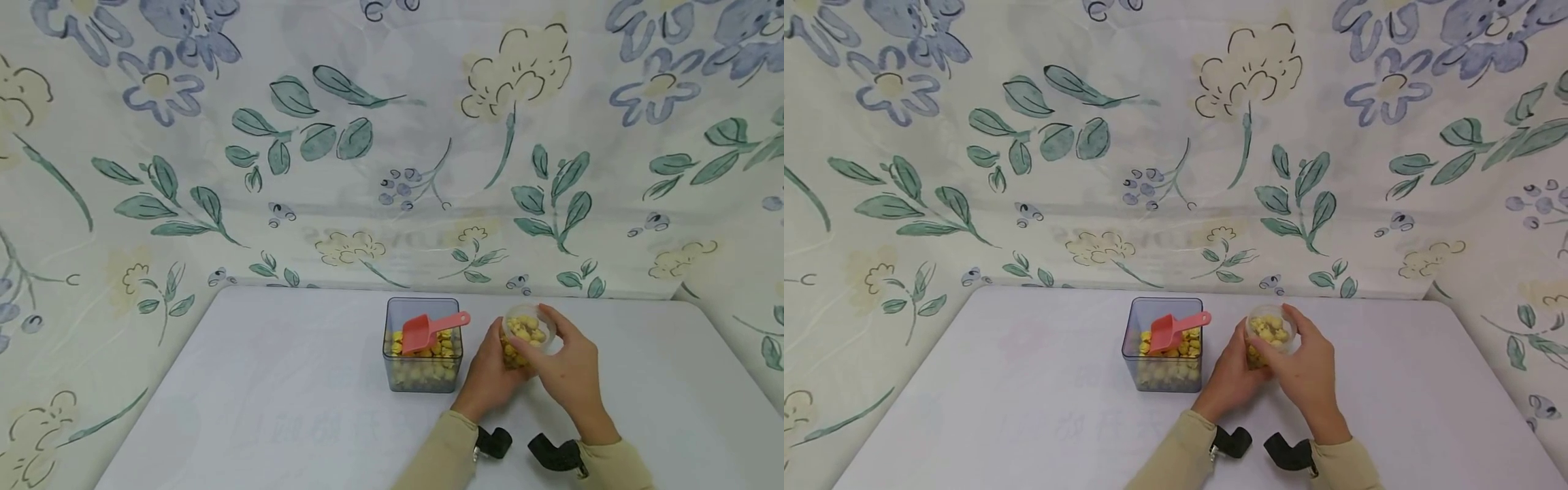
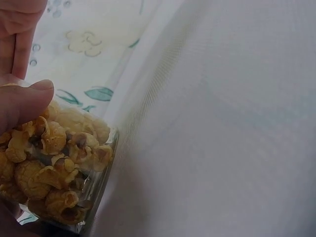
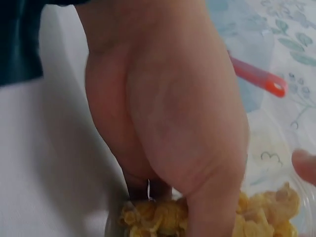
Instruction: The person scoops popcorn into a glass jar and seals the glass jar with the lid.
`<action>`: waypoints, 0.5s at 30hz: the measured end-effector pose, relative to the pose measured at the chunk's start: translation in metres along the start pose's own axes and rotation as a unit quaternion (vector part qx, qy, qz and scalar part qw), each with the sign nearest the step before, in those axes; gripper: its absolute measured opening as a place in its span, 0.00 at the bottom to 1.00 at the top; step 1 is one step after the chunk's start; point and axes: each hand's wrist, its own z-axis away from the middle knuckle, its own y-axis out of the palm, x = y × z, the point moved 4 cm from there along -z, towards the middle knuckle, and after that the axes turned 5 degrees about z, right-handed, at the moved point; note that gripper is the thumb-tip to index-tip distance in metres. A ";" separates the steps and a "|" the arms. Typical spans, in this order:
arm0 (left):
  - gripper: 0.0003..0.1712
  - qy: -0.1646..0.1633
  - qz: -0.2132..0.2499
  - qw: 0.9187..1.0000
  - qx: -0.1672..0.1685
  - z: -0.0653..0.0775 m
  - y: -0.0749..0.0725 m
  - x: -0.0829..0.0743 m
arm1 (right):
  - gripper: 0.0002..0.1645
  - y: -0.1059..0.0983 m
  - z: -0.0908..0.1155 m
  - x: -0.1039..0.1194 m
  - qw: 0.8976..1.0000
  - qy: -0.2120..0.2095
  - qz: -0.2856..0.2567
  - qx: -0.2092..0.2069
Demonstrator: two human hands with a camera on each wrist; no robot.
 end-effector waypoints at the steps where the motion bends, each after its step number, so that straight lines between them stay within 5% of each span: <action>1: 0.50 -0.001 -0.002 1.000 -0.001 0.000 0.000 0.000 | 0.45 0.000 0.001 0.001 1.000 0.002 0.003 -0.008; 10: 0.50 0.000 -0.029 1.000 -0.004 0.000 0.000 -0.002 | 0.46 0.004 0.009 0.008 0.995 0.013 0.042 -0.095; 15: 0.49 0.003 -0.029 1.000 0.001 0.000 0.000 -0.002 | 0.47 0.003 0.009 0.008 0.996 0.010 0.030 -0.085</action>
